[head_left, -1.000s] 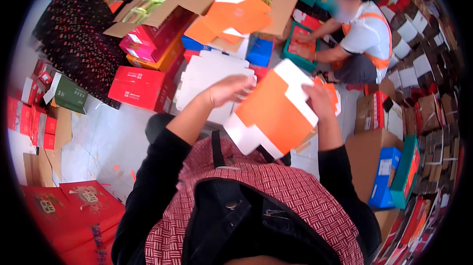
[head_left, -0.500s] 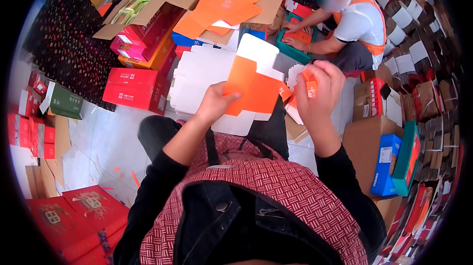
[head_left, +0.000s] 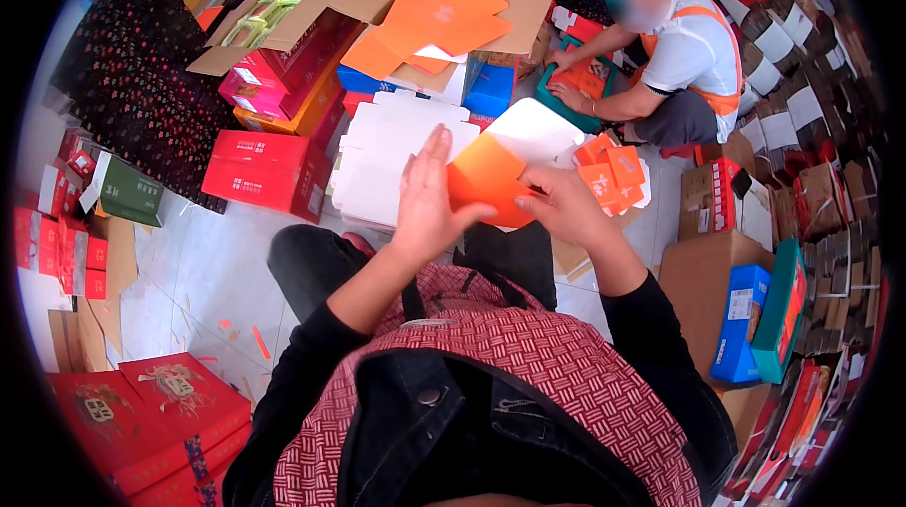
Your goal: The person sits on the floor and folds orange cardboard pieces into small boxes by hand. They insert a small yellow packet into each box, close the flaps, and place the finished boxes into a nearby cardboard container. The process repeats continuously.
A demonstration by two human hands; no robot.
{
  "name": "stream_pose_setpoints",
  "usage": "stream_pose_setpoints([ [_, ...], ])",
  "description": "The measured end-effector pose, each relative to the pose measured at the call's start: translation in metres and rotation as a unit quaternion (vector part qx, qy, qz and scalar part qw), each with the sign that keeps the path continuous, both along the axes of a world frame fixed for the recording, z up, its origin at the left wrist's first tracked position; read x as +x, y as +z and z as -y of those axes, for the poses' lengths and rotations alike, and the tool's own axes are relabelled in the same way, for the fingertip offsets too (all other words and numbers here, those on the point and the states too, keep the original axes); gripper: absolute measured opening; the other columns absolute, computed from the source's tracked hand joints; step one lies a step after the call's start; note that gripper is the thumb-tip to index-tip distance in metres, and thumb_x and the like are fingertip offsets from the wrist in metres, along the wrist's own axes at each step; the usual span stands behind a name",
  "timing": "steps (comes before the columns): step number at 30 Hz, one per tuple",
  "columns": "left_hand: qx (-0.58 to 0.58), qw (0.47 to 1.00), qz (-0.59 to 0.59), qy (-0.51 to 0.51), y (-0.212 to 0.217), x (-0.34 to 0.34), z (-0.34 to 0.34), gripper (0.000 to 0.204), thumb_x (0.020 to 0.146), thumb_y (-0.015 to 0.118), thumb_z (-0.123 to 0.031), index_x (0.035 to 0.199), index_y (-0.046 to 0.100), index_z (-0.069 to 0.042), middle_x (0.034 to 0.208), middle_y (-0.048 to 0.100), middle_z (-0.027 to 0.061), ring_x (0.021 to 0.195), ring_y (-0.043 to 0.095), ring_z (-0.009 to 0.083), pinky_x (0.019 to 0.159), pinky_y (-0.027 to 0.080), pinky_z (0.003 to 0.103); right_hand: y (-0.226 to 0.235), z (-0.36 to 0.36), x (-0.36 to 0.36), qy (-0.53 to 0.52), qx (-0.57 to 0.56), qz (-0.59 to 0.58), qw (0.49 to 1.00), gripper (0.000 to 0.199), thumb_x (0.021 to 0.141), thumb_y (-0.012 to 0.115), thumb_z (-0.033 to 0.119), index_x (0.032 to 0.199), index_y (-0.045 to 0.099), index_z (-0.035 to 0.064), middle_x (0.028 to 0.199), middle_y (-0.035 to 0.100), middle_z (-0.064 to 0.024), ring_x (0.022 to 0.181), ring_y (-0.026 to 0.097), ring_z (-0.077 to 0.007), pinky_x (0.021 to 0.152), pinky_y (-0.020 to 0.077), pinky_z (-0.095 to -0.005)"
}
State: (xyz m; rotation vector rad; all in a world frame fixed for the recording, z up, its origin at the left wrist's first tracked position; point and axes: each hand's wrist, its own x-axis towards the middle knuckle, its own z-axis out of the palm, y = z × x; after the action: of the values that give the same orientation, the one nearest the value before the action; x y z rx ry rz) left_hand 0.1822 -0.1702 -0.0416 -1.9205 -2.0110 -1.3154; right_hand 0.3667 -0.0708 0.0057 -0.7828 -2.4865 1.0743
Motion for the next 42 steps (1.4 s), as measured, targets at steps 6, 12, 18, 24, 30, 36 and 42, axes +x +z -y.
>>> stream_pose_setpoints([
  [6,-0.078,0.979,0.140,-0.125,0.006,0.001,0.000,0.114,0.060,0.084,-0.035,0.140,0.015,0.007,0.132,0.041,0.0254,0.125,0.040,0.0359,0.103,0.033,0.042,0.017,0.008,-0.019,0.081,-0.008,-0.046,0.996,0.018,0.078,0.060,0.006,0.094,0.056,0.0017,0.084,0.059,-0.0163,0.080,0.057,-0.0357,0.070,0.0462,-0.0377],
  [12,-0.140,0.886,0.417,-0.147,0.006,0.003,-0.001,0.088,0.070,0.080,-0.018,0.135,0.025,0.004,0.123,0.049,0.0201,0.115,0.050,0.0244,0.095,0.043,0.035,0.031,0.018,-0.024,-0.070,0.105,-0.156,0.980,0.020,0.076,0.063,0.003,0.095,0.054,0.0027,0.104,0.061,-0.0162,0.097,0.060,-0.0291,0.081,0.0460,-0.0341],
  [18,-0.137,0.771,0.596,-0.178,-0.004,0.010,-0.008,0.069,0.078,0.071,-0.008,0.132,0.029,0.002,0.124,0.050,0.0140,0.116,0.049,0.0192,0.095,0.043,0.032,-0.014,0.013,0.018,-0.194,-0.036,-0.249,0.948,0.063,0.074,0.067,0.004,0.130,0.038,0.0068,0.129,0.047,-0.0136,0.112,0.051,-0.0230,0.094,0.0397,-0.0348],
  [24,-0.169,0.796,0.546,-0.198,-0.027,0.032,-0.005,0.068,0.085,0.064,-0.011,0.139,0.023,-0.004,0.128,0.046,0.0142,0.120,0.045,0.0204,0.099,0.039,0.033,-0.071,0.027,0.038,-0.182,-0.300,-0.261,0.899,0.067,0.077,0.061,0.003,0.137,0.032,0.0055,0.117,0.050,-0.0096,0.102,0.054,-0.0167,0.084,0.0455,-0.0287],
  [30,-0.268,0.713,0.602,-0.239,-0.047,0.038,-0.004,0.056,0.088,0.060,-0.013,0.135,0.031,-0.006,0.124,0.048,0.0111,0.113,0.048,0.0177,0.094,0.042,0.032,-0.090,0.038,0.061,-0.212,-0.365,-0.214,0.881,0.059,0.078,0.060,0.003,0.133,0.037,0.0023,0.117,0.050,-0.0090,0.103,0.054,-0.0155,0.087,0.0444,-0.0282],
  [36,-0.283,0.786,0.515,-0.191,-0.060,0.038,-0.027,0.036,0.084,0.064,-0.017,0.116,0.054,-0.002,0.112,0.053,0.0091,0.101,0.054,0.0144,0.088,0.044,0.028,-0.103,0.026,0.082,-0.198,-0.395,-0.227,0.868,0.051,0.080,0.060,0.005,0.127,0.043,-0.0004,0.113,0.054,-0.0075,0.104,0.053,-0.0140,0.089,0.0431,-0.0281],
  [42,-0.275,0.818,0.465,-0.198,-0.058,0.038,-0.032,0.028,0.082,0.067,-0.018,0.103,0.063,0.000,0.107,0.055,0.0074,0.098,0.054,0.0146,0.086,0.044,0.027,-0.113,0.016,0.095,-0.177,-0.376,-0.208,0.885,0.041,0.081,0.062,0.009,0.119,0.052,-0.0012,0.110,0.055,-0.0049,0.103,0.052,-0.0141,0.090,0.0420,-0.0283],
])
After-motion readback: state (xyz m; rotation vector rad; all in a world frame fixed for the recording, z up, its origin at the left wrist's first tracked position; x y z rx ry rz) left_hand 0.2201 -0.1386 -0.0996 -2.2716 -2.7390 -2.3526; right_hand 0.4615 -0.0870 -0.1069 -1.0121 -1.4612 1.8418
